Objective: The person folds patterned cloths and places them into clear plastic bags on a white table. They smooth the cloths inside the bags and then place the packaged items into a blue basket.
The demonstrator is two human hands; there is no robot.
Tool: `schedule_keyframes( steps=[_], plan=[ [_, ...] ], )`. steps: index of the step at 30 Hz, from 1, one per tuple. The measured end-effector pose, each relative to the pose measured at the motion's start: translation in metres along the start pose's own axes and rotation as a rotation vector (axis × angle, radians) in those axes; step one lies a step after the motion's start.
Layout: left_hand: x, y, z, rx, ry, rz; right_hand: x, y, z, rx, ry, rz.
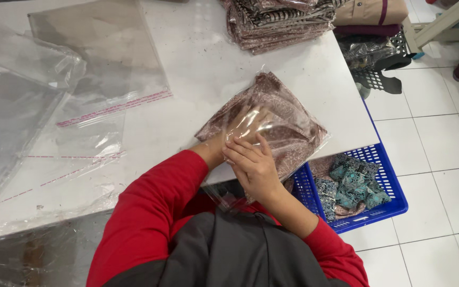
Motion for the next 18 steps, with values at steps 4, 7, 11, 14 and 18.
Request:
schedule_keyframes(
  steps=[4, 7, 11, 14, 18],
  plan=[
    [-0.008, 0.002, -0.006, -0.003, -0.055, -0.014, 0.002, -0.004, -0.006, -0.018, -0.029, -0.013],
    [-0.007, 0.004, -0.008, 0.003, -0.063, -0.036, 0.002, -0.007, -0.005, -0.014, -0.021, -0.015],
    [-0.001, 0.007, -0.006, 0.004, -0.072, -0.044, 0.005, -0.011, -0.005, -0.016, -0.015, -0.013],
    [-0.004, 0.006, -0.005, -0.006, -0.083, -0.016, 0.005, -0.013, -0.005, -0.021, -0.018, -0.015],
    [-0.009, 0.005, -0.008, -0.012, -0.104, -0.012, 0.006, -0.013, -0.009, -0.012, -0.035, -0.008]
  ],
)
Point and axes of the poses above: each hand's wrist, its own x-axis away from the middle knuckle, its own y-axis out of the palm, z = x × y, the point moved 8 cm from there along -x, towards the middle knuckle, and after that the axes turned 1 degree about -y, right-handed, at the moved point
